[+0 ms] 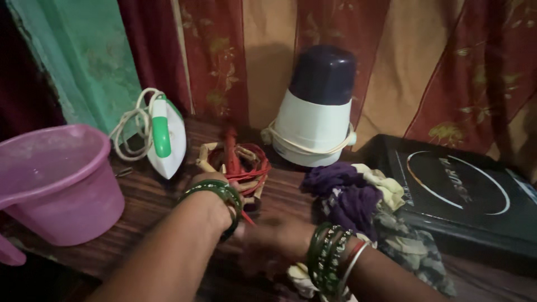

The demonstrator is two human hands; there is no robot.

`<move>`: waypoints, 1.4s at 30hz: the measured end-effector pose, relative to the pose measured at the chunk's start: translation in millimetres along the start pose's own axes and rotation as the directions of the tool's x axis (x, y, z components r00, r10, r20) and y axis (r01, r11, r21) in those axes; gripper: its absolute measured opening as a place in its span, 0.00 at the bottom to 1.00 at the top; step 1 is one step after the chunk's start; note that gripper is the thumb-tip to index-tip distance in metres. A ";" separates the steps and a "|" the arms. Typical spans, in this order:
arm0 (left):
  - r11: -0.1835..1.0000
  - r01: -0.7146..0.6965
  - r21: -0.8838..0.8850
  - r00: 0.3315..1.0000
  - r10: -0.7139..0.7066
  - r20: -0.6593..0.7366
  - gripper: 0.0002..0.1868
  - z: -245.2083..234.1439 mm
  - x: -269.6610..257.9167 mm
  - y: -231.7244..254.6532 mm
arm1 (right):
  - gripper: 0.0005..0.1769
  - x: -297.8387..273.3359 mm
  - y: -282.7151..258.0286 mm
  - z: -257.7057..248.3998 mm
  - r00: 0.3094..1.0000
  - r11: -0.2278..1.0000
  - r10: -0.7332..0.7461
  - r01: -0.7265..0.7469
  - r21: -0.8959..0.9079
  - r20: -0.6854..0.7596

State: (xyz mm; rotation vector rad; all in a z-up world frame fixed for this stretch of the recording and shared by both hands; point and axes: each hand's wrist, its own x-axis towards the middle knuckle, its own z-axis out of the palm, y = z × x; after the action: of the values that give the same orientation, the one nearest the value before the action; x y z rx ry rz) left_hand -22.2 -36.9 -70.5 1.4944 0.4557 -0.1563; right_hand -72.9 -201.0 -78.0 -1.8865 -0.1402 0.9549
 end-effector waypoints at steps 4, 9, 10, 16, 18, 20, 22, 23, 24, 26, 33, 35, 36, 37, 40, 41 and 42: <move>0.981 0.018 -0.193 1.000 -0.019 0.000 0.18 14.9 -16.1 13.5 | 0.18 -7.1 37.9 -9.8 0.991 0.970 -0.073 0.096 -0.222 0.110; 0.778 -0.359 0.516 0.902 0.431 -0.023 0.23 38.3 -13.8 29.1 | 0.15 0.6 57.3 -58.2 0.976 0.369 -0.214 0.049 -0.928 -0.034; 0.561 -0.421 0.713 0.835 0.546 0.064 0.27 44.1 -9.8 31.2 | 0.14 0.4 50.4 -74.2 0.998 0.191 -0.044 -0.041 -0.981 -0.051; -0.115 -0.447 0.887 0.850 0.256 0.461 0.32 75.2 25.8 38.5 | 0.13 -40.2 23.3 -107.8 0.804 0.435 -0.416 -0.234 -0.870 -0.425; -0.126 -0.418 0.899 0.889 0.145 0.434 0.30 77.5 33.3 38.7 | 0.15 -51.0 19.6 -118.1 0.727 0.372 -0.516 -0.287 -0.883 -0.453; -0.057 -0.382 0.923 0.904 0.184 0.385 0.32 77.7 35.1 42.5 | 0.15 -47.8 15.9 -131.8 0.651 0.365 -0.532 -0.399 -0.841 -0.541; -0.044 -0.350 0.936 0.915 0.200 0.352 0.34 78.1 32.0 42.5 | 0.16 -40.0 21.8 -145.2 0.589 0.415 -0.566 -0.402 -0.816 -0.577; -0.070 -0.340 0.938 0.917 0.195 0.347 0.36 80.4 30.4 41.4 | 0.16 -34.8 26.6 -151.8 0.565 0.468 -0.586 -0.349 -0.812 -0.581; -0.096 -0.330 0.939 0.920 0.190 0.343 0.37 82.8 29.5 39.9 | 0.16 -29.1 32.5 -157.1 0.541 0.517 -0.604 -0.295 -0.804 -0.586; -0.169 -0.340 0.925 0.904 0.213 0.372 0.37 85.1 29.4 32.8 | 0.16 -11.2 46.7 -158.4 0.451 0.656 -0.576 -0.244 -0.715 -0.682; -0.261 -0.342 0.903 0.912 0.139 0.385 0.40 91.6 72.7 36.4 | 0.25 19.7 36.1 -131.6 0.214 0.696 -0.509 -0.467 -0.545 -0.834; -0.311 -0.451 0.836 0.859 0.103 0.502 0.36 90.3 92.7 39.7 | 0.23 14.6 20.5 -124.3 0.240 0.664 -0.427 -0.572 -0.482 -0.872; -0.335 -0.504 0.796 0.825 0.086 0.558 0.35 89.7 102.6 40.7 | 0.22 14.4 13.9 -125.1 0.247 0.641 -0.384 -0.623 -0.449 -0.890; -0.334 -0.546 0.768 0.799 0.070 0.598 0.34 88.9 111.1 41.9 | 0.22 16.1 8.3 -130.1 0.277 0.692 -0.339 -0.574 -0.438 -0.899; -0.313 -0.623 0.717 0.739 0.065 0.670 0.33 85.1 121.3 40.5 | 0.22 29.7 9.6 -152.0 0.362 0.786 -0.262 -0.457 -0.415 -0.895; -0.299 -0.619 0.726 0.740 0.089 0.667 0.32 83.4 119.6 39.2 | 0.22 36.6 14.6 -158.6 0.380 0.788 -0.272 -0.439 -0.431 -0.884; -0.285 -0.615 0.735 0.740 0.113 0.663 0.31 81.8 116.0 38.2 | 0.22 45.3 18.7 -164.8 0.398 0.790 -0.282 -0.421 -0.447 -0.873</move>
State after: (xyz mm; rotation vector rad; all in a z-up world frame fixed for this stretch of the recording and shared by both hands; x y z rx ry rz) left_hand 113.3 -93.4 -79.0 3.0775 -0.8624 -0.2608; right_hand 62.4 -306.9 -83.1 -2.8104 0.3803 -0.3401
